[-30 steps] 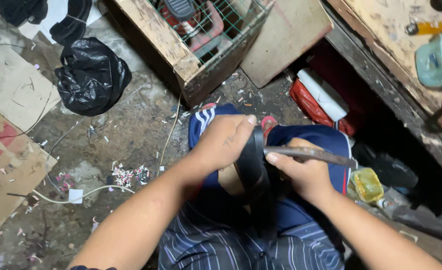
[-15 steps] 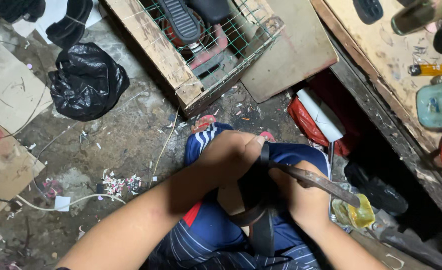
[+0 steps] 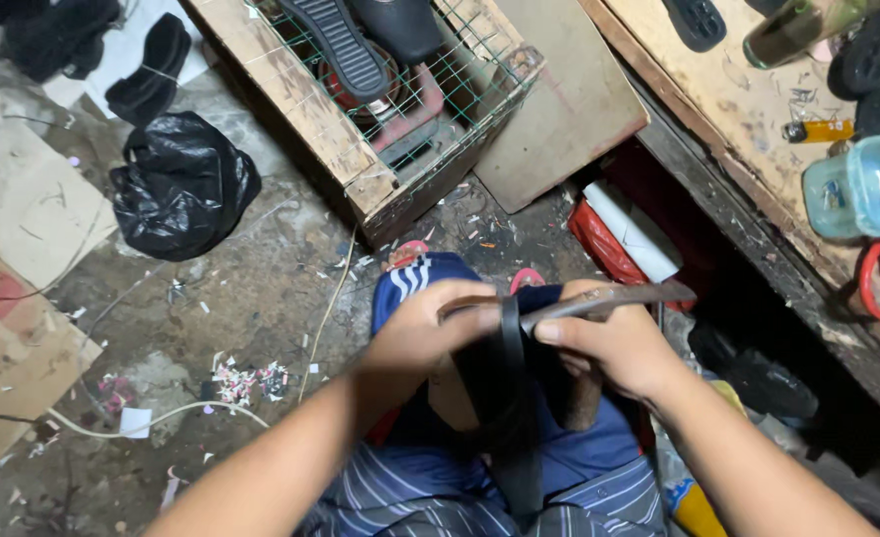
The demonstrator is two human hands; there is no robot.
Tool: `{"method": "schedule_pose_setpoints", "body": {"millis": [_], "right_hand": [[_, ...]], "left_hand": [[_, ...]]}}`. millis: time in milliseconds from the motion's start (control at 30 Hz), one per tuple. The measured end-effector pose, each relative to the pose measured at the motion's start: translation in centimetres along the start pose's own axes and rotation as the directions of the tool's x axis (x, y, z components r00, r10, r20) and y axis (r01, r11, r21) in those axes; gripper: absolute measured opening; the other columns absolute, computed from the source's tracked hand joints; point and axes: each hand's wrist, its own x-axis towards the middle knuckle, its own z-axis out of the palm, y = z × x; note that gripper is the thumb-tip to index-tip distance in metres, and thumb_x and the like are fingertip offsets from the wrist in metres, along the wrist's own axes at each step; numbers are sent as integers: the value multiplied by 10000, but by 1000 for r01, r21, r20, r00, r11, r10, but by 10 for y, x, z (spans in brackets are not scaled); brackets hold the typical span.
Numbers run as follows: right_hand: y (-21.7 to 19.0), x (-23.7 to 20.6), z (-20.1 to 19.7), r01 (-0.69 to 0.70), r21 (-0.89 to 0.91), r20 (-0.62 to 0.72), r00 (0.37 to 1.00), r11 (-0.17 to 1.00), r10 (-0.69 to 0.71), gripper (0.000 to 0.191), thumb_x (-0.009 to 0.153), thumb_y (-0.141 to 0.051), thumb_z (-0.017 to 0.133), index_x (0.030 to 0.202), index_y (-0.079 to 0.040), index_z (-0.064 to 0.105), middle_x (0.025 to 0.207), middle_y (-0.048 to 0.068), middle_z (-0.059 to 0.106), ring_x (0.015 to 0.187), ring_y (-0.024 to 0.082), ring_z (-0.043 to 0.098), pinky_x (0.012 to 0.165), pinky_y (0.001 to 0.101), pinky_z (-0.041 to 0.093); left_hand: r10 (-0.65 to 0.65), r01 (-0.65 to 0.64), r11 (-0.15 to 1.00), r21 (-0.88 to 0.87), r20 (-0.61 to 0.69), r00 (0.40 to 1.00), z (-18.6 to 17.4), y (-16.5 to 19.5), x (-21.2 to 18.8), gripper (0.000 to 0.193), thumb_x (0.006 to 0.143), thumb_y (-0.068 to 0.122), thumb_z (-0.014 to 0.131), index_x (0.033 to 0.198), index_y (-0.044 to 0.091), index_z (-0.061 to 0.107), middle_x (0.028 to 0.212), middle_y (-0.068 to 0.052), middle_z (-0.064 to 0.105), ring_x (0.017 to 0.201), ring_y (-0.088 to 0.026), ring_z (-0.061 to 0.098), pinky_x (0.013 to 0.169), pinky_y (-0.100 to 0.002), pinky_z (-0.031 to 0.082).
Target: The person sits on the floor of a shoe workshop holding a sandal on their lap. They use a curved hand blade to trim the edge of the sole and tap and press the sole edge with a hammer, rotating the sandal to work around the perimeter.
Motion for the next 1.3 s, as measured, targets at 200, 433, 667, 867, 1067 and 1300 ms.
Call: {"method": "schedule_pose_setpoints", "body": {"millis": [200,433,667,867,1067,1300], "right_hand": [[-10,-64,26,219,70,18,975,973,-220,246,781,-138,781,747,-20,567,587,85,603,454,165,542,414,309,434],[-22,-107,32,402,323,-22,908,857,-418,253,862,-138,737,762,-14,541,636,124,567,527,207,551,488,348,475],[4,-118,47,571,71,-74,820,818,-567,274,881,-97,735,725,-46,517,650,93,598,560,165,524,507,309,457],[4,-118,38,531,-194,17,842,825,-538,298,817,-38,790,675,-49,529,619,43,566,562,117,468,495,283,406],[12,-110,33,420,-74,-16,906,904,-423,220,800,-85,755,666,-48,584,641,53,651,554,125,542,490,296,450],[21,-124,61,576,-113,191,812,810,-551,271,790,-44,815,700,-68,561,650,18,591,572,106,493,504,279,401]], "left_hand": [[-195,205,974,92,-109,975,33,57,-61,546,649,183,870,1141,76,658,987,-8,724,893,-99,682,767,-302,598],[517,-427,603,674,78,852,60,121,-77,572,652,255,921,1129,62,669,1080,-81,718,980,-243,712,892,-336,574],[594,-501,385,775,208,778,65,111,-85,556,662,221,901,1111,34,632,1105,-120,675,999,-343,653,879,-415,545],[646,-520,357,776,197,737,60,94,-93,562,674,213,894,1129,15,629,1145,-142,669,1034,-352,655,927,-422,554],[646,-527,318,788,227,728,66,81,-107,539,700,225,892,1135,25,644,1154,-139,671,1061,-346,660,1042,-456,550],[75,-210,971,-117,-684,725,66,28,-141,293,917,214,580,1195,141,521,1073,-34,685,1018,-184,653,947,-355,523]]}}
